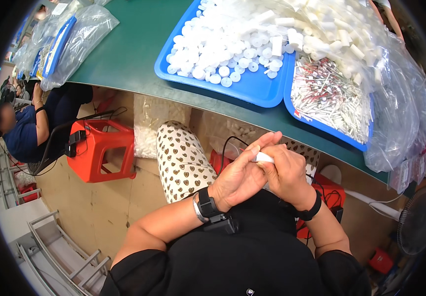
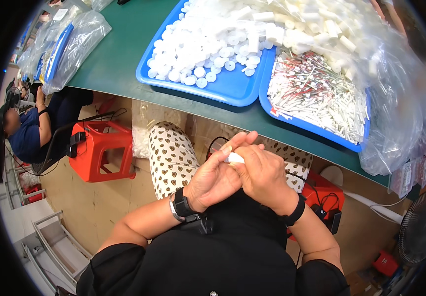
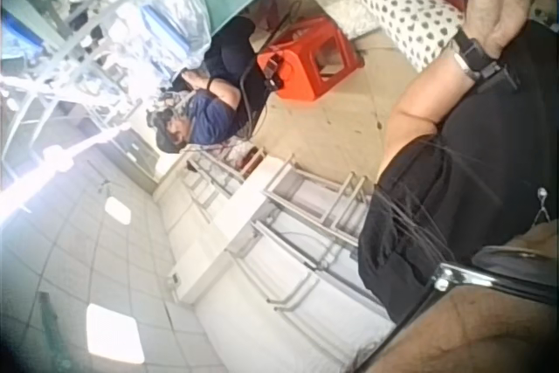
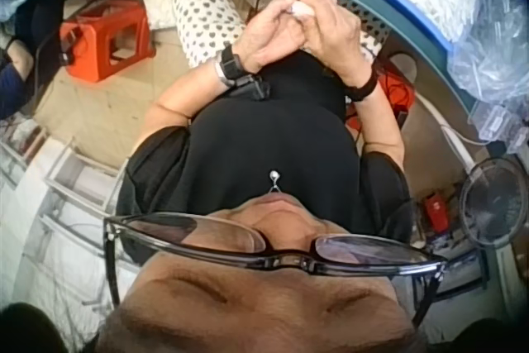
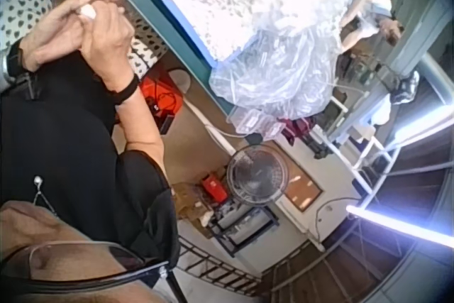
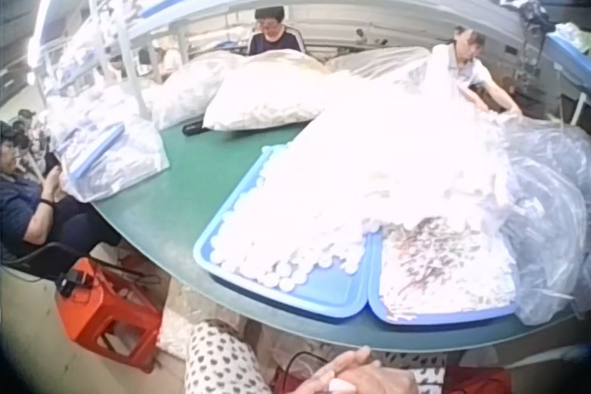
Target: The person sits at a green table and repeatedly picks up small white plastic caps and metal rods from blue trays. They insert the rods into the caps and place the assembled units into a plastic bag. The process is repetitive and involves handling small parts by hand.
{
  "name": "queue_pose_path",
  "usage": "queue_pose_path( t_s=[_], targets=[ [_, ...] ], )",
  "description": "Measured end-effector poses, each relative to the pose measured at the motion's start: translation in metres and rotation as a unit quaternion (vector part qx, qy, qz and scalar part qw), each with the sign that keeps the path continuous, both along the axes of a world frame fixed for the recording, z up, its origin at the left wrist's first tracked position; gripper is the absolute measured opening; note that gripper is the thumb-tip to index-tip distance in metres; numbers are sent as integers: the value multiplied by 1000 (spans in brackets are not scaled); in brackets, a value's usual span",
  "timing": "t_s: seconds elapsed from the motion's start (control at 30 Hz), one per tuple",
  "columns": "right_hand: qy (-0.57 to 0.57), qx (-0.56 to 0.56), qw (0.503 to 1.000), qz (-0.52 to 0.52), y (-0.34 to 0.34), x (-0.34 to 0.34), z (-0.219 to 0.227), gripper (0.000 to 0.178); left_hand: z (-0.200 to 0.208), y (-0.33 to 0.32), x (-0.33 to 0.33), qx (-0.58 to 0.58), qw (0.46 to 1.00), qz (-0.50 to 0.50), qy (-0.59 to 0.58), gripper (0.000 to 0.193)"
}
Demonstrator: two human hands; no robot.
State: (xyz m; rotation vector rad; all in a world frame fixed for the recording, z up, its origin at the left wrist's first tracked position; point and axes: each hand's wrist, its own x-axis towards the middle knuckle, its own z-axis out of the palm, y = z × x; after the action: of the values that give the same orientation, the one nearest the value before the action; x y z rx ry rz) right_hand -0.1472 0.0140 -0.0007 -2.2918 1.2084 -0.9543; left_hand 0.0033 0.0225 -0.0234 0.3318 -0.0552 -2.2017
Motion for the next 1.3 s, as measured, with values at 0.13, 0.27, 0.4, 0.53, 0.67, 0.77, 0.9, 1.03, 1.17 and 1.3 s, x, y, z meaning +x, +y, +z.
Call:
queue_pose_path(
  t_s=[0.13,0.27,0.4,0.53,0.67,0.77,0.9,1.03,1.17,1.3],
  targets=[
    [-26,25,999,-37,8,9,-4,19,-4,3,-3,-6,1000,22,18,41],
    [-56,58,994,-76,10,16,-14,23,-4,-4,0,3,999,9,-35,45],
    [-35,52,997,-50,6,12,-11,24,1,-9,5,9,998,-16,-65,48],
    [-22,48,998,-39,9,11,-16,24,-5,1,-2,6,999,10,-39,51],
    [-64,58,994,-71,11,22,-17,20,-3,2,-3,-2,999,20,-36,52],
    [-107,168,976,-85,10,24,-13,16,-8,-2,1,-12,998,9,-65,54],
    [-158,250,951,-88,10,23,-9,15,-6,-2,3,-58,984,-11,-170,61],
    [-166,208,959,-100,12,27,-25,16,-12,1,-1,-92,967,0,-238,65],
    [-378,534,754,-56,4,18,-27,30,-16,-1,10,-28,972,-50,-228,66],
    [-463,648,604,-10,-2,9,-25,43,-12,-8,17,-29,974,-40,-219,66]
  ],
)
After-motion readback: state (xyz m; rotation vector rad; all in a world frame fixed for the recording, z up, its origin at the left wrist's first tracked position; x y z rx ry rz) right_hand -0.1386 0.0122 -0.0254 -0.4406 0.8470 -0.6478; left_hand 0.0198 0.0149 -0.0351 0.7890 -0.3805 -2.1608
